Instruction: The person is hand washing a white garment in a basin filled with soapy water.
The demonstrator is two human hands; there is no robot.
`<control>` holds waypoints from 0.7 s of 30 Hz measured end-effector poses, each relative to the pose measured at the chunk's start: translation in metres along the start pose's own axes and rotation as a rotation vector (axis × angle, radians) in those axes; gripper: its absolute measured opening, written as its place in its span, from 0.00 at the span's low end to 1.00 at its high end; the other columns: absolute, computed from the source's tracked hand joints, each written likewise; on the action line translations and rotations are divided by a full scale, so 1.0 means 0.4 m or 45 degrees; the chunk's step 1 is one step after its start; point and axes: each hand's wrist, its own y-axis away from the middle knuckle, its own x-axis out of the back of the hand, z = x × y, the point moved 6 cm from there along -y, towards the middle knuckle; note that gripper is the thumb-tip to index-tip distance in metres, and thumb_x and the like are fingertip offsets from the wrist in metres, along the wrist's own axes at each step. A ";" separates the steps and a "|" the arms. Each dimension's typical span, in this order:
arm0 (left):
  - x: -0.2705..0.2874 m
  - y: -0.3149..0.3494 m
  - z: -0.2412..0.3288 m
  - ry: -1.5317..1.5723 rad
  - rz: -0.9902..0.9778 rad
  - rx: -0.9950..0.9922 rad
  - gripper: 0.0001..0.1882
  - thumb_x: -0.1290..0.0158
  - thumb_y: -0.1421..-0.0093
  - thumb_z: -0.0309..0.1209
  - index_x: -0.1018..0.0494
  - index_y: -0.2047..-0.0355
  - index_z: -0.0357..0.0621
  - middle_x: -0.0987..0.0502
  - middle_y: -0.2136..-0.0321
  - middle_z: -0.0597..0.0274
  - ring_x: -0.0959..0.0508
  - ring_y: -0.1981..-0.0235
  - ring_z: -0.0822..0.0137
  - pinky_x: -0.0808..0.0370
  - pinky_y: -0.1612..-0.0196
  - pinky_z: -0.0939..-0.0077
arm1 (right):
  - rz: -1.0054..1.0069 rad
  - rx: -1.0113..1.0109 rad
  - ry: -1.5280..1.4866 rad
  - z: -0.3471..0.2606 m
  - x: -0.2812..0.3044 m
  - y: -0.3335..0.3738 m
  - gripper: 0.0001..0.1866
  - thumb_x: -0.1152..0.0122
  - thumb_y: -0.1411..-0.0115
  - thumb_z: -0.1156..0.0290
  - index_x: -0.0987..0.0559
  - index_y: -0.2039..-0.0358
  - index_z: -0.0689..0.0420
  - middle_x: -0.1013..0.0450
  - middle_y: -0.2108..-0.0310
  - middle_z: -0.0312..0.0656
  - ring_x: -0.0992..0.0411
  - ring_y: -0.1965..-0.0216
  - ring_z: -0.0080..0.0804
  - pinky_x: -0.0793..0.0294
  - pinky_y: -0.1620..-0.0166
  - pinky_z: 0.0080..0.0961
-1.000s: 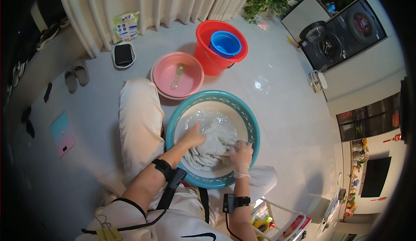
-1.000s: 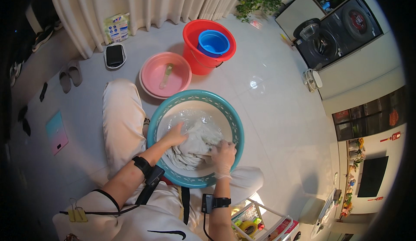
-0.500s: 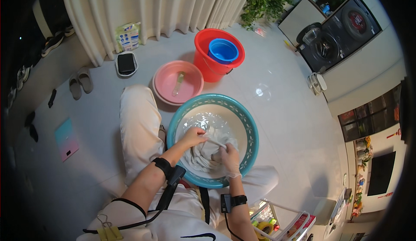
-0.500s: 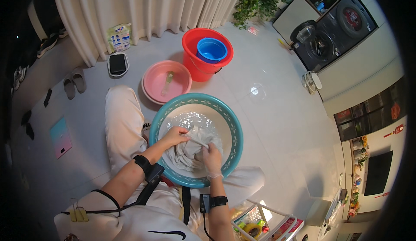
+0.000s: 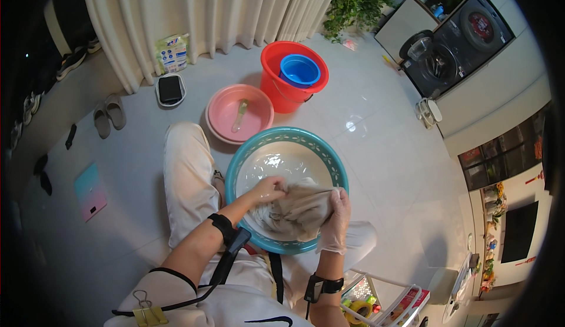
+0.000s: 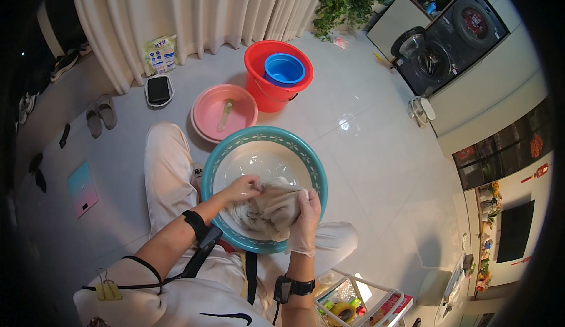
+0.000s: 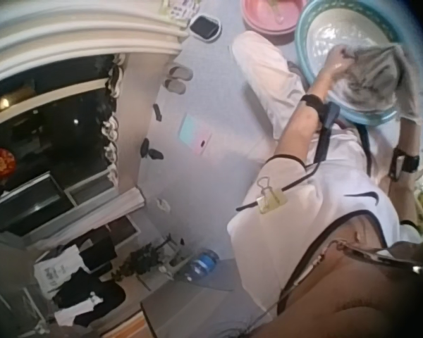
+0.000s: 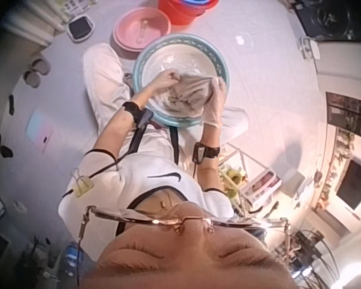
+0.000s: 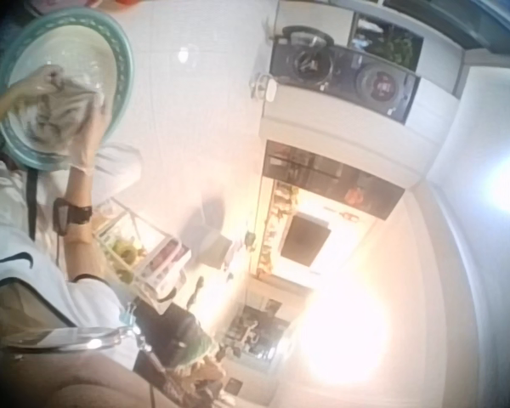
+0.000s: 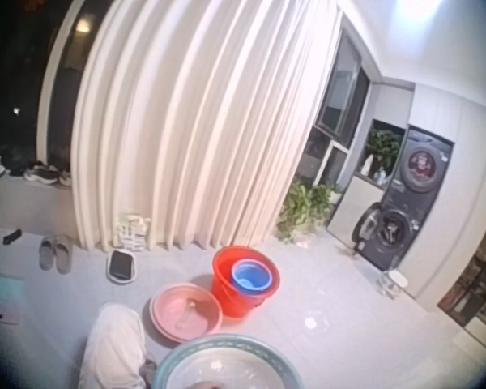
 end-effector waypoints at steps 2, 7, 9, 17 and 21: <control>0.046 -0.034 -0.042 0.473 0.206 0.105 0.12 0.40 0.51 0.32 0.26 0.70 0.39 0.28 0.80 0.66 0.29 0.76 0.73 0.32 0.70 0.77 | -0.047 0.038 -0.045 -0.013 0.010 -0.018 0.09 0.49 0.37 0.68 0.28 0.65 0.61 0.30 0.68 0.34 0.33 0.66 0.21 0.32 0.59 0.19; 0.120 -0.077 0.001 0.606 0.398 0.208 0.09 0.45 0.43 0.31 0.26 0.65 0.40 0.27 0.75 0.70 0.30 0.74 0.79 0.34 0.71 0.83 | 0.096 0.051 0.118 0.036 0.096 -0.080 0.11 0.48 0.37 0.66 0.27 0.65 0.62 0.30 0.70 0.35 0.33 0.68 0.21 0.31 0.60 0.22; 0.135 -0.087 -0.023 0.578 0.474 0.191 0.11 0.45 0.42 0.32 0.27 0.63 0.39 0.27 0.74 0.70 0.30 0.73 0.79 0.33 0.70 0.83 | 0.128 0.078 0.191 0.077 0.126 -0.111 0.11 0.47 0.38 0.66 0.27 0.65 0.62 0.30 0.71 0.34 0.34 0.69 0.21 0.31 0.61 0.22; 0.103 -0.036 -0.088 -0.351 0.485 0.643 0.35 0.50 0.43 0.48 0.42 0.37 0.52 0.38 0.42 0.39 0.37 0.41 0.43 0.40 0.40 0.55 | 0.243 0.677 1.997 0.137 0.068 -0.165 0.22 0.42 0.46 0.63 0.27 0.50 0.55 0.33 0.47 0.52 0.35 0.47 0.51 0.33 0.50 0.42; 0.060 -0.017 -0.104 -0.230 0.375 0.846 0.40 0.54 0.42 0.54 0.53 0.33 0.58 0.46 0.38 0.37 0.45 0.38 0.37 0.48 0.37 0.50 | -0.067 0.433 2.425 0.242 -0.009 -0.179 0.35 0.40 0.48 0.49 0.34 0.40 0.44 0.48 0.36 0.52 0.47 0.39 0.58 0.40 0.44 0.56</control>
